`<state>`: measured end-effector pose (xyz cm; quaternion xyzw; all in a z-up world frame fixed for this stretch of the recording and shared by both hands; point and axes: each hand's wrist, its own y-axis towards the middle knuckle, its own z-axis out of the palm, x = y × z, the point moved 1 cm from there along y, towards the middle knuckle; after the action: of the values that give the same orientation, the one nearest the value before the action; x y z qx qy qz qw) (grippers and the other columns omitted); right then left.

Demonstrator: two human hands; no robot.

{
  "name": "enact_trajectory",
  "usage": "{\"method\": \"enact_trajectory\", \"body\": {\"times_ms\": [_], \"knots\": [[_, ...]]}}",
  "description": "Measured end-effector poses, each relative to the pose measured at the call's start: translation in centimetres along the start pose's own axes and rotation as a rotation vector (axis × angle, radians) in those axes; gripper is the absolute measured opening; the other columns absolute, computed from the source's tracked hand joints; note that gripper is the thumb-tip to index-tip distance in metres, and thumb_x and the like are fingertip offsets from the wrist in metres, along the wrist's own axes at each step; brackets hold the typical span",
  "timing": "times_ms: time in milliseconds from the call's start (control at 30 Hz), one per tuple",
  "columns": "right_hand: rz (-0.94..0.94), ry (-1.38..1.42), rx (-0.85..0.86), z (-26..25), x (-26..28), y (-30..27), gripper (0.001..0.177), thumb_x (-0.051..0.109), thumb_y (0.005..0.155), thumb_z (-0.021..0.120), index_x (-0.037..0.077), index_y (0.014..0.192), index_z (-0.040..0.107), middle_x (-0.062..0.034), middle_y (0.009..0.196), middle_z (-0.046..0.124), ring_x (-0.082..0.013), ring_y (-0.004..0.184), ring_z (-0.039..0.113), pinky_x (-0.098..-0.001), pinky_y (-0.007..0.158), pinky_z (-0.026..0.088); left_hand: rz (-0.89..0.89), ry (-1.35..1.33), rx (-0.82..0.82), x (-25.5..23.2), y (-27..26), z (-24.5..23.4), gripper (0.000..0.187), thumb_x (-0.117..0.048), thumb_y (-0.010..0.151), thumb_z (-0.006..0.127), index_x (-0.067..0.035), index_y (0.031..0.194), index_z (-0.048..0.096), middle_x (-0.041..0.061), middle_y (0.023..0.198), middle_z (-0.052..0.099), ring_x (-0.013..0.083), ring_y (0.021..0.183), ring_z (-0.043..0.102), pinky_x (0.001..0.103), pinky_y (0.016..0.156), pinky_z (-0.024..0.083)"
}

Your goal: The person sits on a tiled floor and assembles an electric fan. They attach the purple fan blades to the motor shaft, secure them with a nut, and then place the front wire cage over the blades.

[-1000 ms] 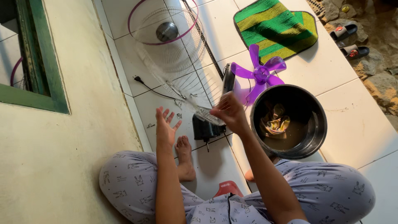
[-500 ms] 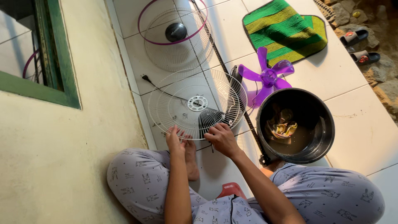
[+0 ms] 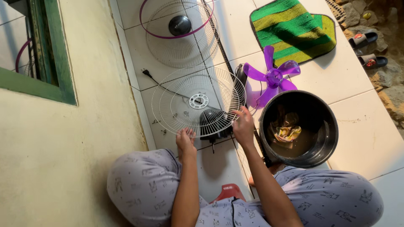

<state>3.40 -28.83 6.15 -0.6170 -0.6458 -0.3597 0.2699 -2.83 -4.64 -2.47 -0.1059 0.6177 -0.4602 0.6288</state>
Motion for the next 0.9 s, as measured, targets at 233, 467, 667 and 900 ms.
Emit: {"method": "enact_trajectory", "body": {"times_ms": [233,467,667,900], "knots": [[0.667,0.470,0.068,3.2,-7.1,1.9,0.089,0.045,0.092,0.073,0.008,0.159,0.028,-0.0112,0.124,0.063,-0.0170,0.103,0.061,-0.0308,0.082,0.049,0.026,0.009,-0.044,0.8,0.1,0.8,0.040,-0.023,0.102,0.048,-0.009,0.139,0.055,0.011,0.130,0.066,0.0248,0.109,0.067,0.040,0.087,0.058],[0.748,0.725,0.126,6.5,-10.4,3.0,0.060,0.033,0.097,0.068,0.003,0.145,0.047,-0.0052,0.104,0.069,-0.0077,0.080,0.064,-0.0206,0.061,0.044,0.168,0.083,-0.049,-0.7,0.3,3.2,0.045,-0.023,0.105,0.044,-0.006,0.147,0.046,0.015,0.132,0.065,0.0269,0.112,0.068,0.039,0.088,0.059],[0.736,0.659,0.115,6.9,-11.4,4.3,0.058,0.027,0.095,0.068,0.005,0.145,0.049,-0.0048,0.106,0.075,-0.0073,0.082,0.067,-0.0194,0.063,0.049,0.179,0.127,-0.080,-1.8,1.0,5.8,0.044,-0.022,0.107,0.042,-0.004,0.146,0.048,0.017,0.128,0.069,0.0278,0.106,0.071,0.037,0.083,0.062],[0.723,0.633,0.080,7.6,-11.7,4.5,0.069,0.024,0.095,0.070,0.006,0.155,0.043,-0.0053,0.108,0.074,-0.0088,0.084,0.068,-0.0211,0.064,0.050,0.172,0.175,-0.088,-1.8,3.4,7.6,0.045,-0.027,0.106,0.043,-0.007,0.145,0.052,0.014,0.128,0.070,0.0260,0.104,0.074,0.034,0.083,0.063]]}}
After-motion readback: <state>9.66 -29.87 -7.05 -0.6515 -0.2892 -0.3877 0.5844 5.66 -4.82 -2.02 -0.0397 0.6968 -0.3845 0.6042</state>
